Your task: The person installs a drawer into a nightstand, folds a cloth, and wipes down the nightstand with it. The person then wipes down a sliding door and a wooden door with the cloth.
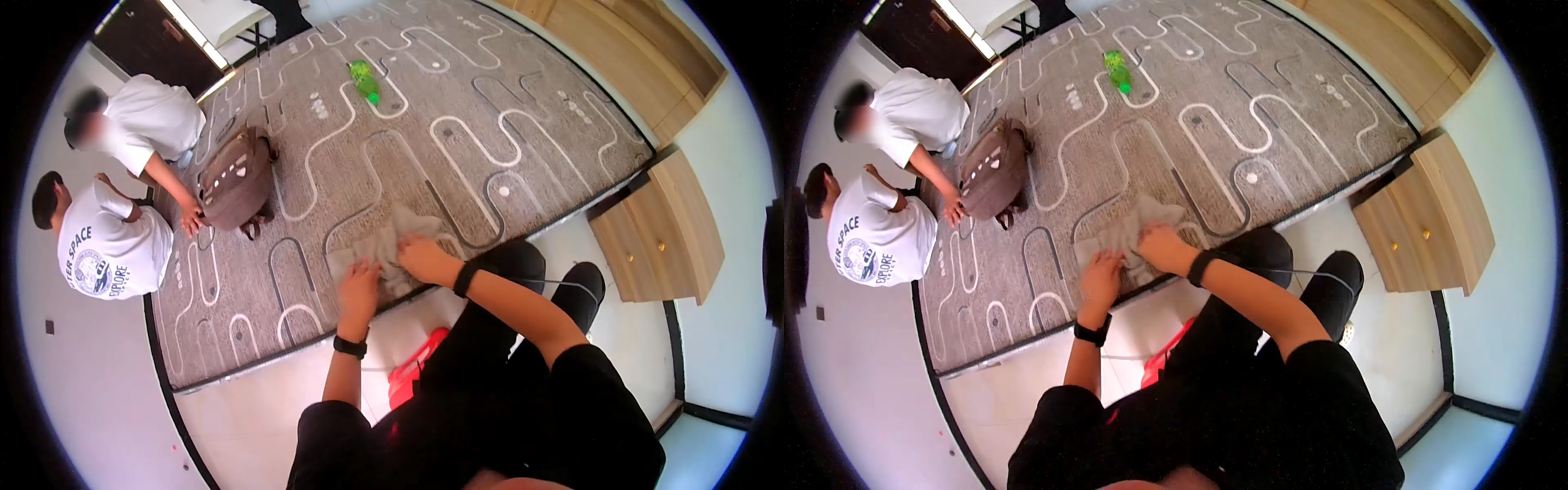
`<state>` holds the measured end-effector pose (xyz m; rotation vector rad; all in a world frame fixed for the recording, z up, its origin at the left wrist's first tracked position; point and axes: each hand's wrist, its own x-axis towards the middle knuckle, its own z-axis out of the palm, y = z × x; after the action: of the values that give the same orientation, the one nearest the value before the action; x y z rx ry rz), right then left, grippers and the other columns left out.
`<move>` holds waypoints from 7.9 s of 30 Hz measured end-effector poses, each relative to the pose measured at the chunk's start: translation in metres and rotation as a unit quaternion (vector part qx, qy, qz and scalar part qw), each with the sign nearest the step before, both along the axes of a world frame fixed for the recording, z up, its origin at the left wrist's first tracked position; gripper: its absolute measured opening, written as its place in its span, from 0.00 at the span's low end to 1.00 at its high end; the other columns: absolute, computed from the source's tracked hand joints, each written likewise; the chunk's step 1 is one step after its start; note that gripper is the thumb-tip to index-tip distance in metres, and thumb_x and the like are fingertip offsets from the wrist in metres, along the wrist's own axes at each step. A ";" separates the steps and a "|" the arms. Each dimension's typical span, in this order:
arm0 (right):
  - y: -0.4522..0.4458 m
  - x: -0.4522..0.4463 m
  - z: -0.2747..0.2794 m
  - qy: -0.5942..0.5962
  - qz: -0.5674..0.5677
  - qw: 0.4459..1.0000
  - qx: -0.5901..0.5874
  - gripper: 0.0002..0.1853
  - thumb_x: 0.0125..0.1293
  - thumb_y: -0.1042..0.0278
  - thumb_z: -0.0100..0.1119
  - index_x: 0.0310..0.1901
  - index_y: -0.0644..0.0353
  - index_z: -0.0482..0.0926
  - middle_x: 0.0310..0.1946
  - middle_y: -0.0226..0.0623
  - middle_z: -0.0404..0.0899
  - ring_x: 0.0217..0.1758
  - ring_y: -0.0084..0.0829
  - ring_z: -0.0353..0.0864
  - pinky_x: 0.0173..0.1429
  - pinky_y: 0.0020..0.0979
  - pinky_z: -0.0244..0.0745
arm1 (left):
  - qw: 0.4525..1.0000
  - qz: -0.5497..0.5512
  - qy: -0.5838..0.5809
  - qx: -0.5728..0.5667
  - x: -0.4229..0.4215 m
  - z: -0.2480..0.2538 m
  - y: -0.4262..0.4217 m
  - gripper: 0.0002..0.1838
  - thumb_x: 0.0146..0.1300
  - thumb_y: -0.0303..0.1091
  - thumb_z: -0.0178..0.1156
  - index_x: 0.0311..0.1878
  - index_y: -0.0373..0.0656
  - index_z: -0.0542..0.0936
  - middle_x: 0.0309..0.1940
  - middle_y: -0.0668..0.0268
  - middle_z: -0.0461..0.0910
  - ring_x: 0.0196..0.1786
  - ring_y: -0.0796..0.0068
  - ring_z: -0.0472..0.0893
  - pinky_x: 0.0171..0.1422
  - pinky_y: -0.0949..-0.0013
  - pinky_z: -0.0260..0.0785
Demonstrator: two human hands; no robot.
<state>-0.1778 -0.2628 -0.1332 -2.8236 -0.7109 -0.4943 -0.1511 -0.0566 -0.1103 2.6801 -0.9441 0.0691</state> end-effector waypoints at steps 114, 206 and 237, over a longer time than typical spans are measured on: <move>-0.355 -0.146 -0.004 -0.093 -0.097 0.960 0.244 0.16 0.57 0.53 0.65 0.32 0.58 0.77 0.29 0.35 0.70 0.37 0.36 0.69 0.45 0.34 0.60 | 0.984 -0.070 0.011 -0.161 -0.128 -0.022 -0.348 0.30 0.65 0.30 0.55 0.70 0.41 0.62 0.67 0.46 0.65 0.55 0.46 0.77 0.49 0.61 0.75; -0.409 -0.151 0.027 0.090 -0.076 0.987 0.109 0.24 0.68 0.45 0.53 0.60 0.47 0.75 0.63 0.43 0.71 0.69 0.47 0.64 0.74 0.47 0.52 | 0.988 0.001 -0.067 -0.138 -0.126 -0.011 -0.261 0.18 0.64 0.42 0.59 0.55 0.45 0.78 0.57 0.61 0.77 0.63 0.59 0.73 0.67 0.52 0.61; -0.421 -0.141 0.020 -0.048 -0.186 0.963 0.190 0.16 0.64 0.58 0.60 0.48 0.59 0.80 0.44 0.46 0.81 0.47 0.49 0.78 0.53 0.42 0.72 | 0.969 0.051 0.080 -0.228 -0.084 0.019 -0.272 0.12 0.63 0.35 0.60 0.46 0.38 0.78 0.39 0.50 0.81 0.43 0.50 0.81 0.46 0.57 0.72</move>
<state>-0.3184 -0.6840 -0.1137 -2.5736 -0.0740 -0.7396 -0.2356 -0.3283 -0.0915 2.2659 -0.6455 0.0802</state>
